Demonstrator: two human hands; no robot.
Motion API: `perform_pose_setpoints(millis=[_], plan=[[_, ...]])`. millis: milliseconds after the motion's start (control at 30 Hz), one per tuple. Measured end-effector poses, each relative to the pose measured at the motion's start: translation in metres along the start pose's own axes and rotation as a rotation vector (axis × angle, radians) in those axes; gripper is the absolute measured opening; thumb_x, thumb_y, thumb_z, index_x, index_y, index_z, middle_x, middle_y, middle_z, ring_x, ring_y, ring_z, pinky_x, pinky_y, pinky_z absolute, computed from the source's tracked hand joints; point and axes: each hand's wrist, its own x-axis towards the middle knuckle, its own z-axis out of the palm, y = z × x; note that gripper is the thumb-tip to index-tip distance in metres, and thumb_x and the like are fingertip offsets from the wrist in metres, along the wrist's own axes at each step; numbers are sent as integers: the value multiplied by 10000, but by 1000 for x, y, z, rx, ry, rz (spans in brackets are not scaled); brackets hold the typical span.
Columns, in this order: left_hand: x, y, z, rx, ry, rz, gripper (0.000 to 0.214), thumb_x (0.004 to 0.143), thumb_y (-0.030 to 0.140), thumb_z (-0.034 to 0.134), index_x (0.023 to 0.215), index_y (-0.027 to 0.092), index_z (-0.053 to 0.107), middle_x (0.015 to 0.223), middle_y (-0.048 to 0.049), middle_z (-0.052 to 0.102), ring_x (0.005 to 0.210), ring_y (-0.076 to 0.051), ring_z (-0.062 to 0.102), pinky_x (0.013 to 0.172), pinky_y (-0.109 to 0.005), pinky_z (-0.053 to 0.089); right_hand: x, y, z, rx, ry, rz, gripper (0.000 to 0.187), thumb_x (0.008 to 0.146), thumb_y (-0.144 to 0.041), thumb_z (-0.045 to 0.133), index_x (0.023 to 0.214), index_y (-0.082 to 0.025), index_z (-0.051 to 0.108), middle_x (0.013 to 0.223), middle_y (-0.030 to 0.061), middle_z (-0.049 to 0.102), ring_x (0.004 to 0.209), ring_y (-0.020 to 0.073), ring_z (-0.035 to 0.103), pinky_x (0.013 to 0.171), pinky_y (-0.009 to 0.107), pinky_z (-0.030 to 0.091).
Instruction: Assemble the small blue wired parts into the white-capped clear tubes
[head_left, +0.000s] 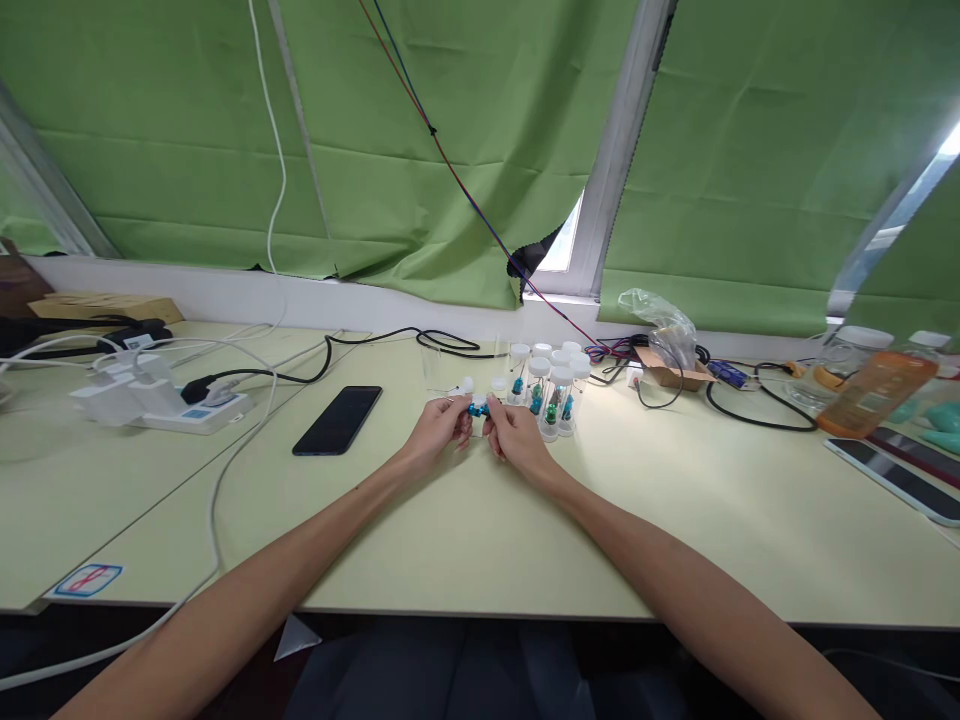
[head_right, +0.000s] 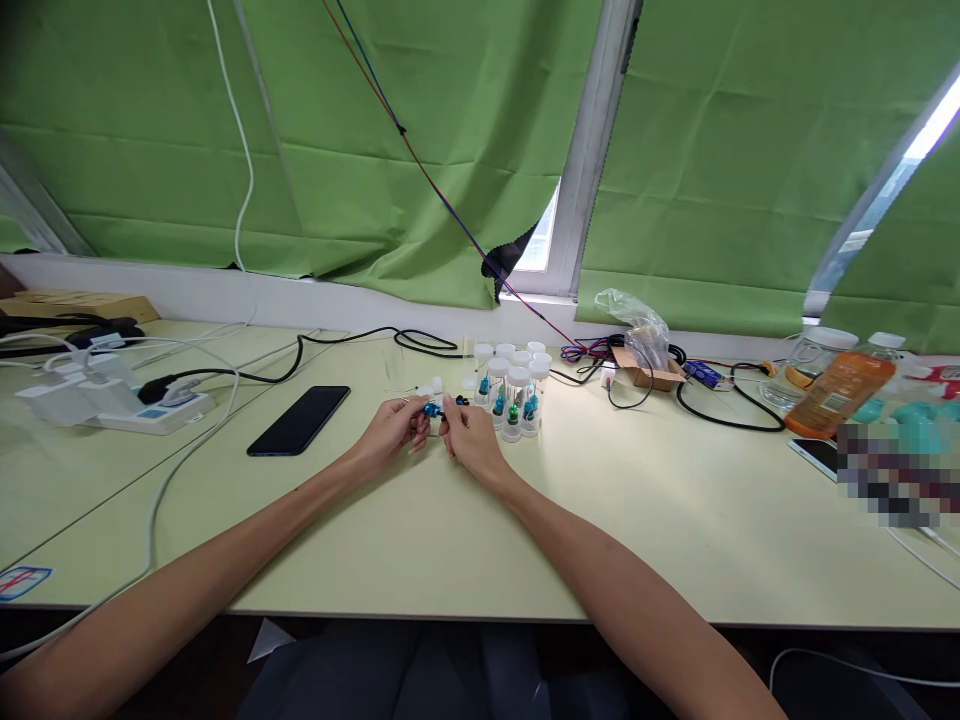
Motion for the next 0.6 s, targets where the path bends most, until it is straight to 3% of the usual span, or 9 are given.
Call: perform_pose_setpoints(millis=[133,367,600], plan=[[-1,1,1,0,-3,-11,436,867,342,571,482,161,477,484,0,452,387,-85,417,400,-233,362,-1,-1,0,5,27,25,624,895,-707,360,587,-191,529,395,-24,454,354,106,426,412,237,345],[0,3,1,-33,55,10,426,875,309,556,484,179,451,466,4,429,406,-99,416,401,-240,358,0,1,2,107,7,-37,400,839,-617,565,889,-225,508,525,-68,537,390,97,449,394,211,334],[0,1,0,19,30,22,434,869,319,562,474,173,458,468,-1,448,393,-88,408,402,-236,359,1,2,1,94,-12,-44,427,877,-623,499,747,-216,492,473,-71,470,369,96,426,391,225,344]])
